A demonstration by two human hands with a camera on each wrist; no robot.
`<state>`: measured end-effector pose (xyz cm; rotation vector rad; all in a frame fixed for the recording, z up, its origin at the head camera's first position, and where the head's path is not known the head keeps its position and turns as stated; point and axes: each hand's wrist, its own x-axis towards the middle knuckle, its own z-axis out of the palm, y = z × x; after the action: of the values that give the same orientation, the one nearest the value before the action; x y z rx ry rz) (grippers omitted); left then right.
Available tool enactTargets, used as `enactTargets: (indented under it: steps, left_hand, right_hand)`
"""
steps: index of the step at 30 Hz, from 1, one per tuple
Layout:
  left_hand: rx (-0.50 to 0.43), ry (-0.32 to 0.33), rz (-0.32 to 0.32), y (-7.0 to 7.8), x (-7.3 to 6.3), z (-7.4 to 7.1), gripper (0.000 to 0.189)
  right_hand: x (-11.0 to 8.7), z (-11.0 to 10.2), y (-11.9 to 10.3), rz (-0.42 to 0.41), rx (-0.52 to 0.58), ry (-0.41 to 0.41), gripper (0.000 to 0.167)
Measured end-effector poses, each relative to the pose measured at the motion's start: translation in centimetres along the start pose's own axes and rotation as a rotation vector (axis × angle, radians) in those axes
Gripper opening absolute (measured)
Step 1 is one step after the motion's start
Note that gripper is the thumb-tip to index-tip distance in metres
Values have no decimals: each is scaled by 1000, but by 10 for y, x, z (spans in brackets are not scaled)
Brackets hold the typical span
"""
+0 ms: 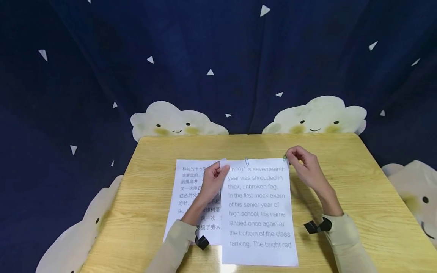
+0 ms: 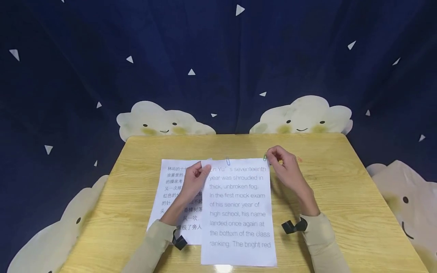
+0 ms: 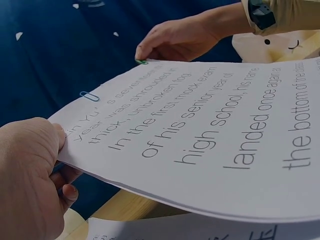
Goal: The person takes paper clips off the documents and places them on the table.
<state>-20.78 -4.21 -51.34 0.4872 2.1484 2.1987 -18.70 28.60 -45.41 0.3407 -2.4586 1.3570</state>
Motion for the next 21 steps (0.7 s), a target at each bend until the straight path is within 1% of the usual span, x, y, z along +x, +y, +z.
enactTargets:
  steps: [4,8,11,13,16,19,21]
  left_hand:
    - [20,13,0,1,1,-2,25]
    - [25,2,-11,-3,-1,-3,24]
    - [25,-4,-1,-4,-2,-3,23]
    - [30,-4,7,-5,-2,-3,23]
    - [29,-1,14,-4,-2,-3,23]
    - [24,0,12,-3,-2,-3,24]
    - [22,0,14,-3,-2,-3,25]
  right_hand:
    - [0,-3,5,12,-18,1,15]
    - [-3,-6,13,31,-32,-2,16]
    - [-4,-8,16,41,-35,0,18]
    - [-4,-9,13,45,-31,4,18]
    - [-3,-11,0,39,-27,10,18]
    - [-3,-12,-12,15,-21,15,16]
    - [-3,-13,-15,1,-25,16,15]
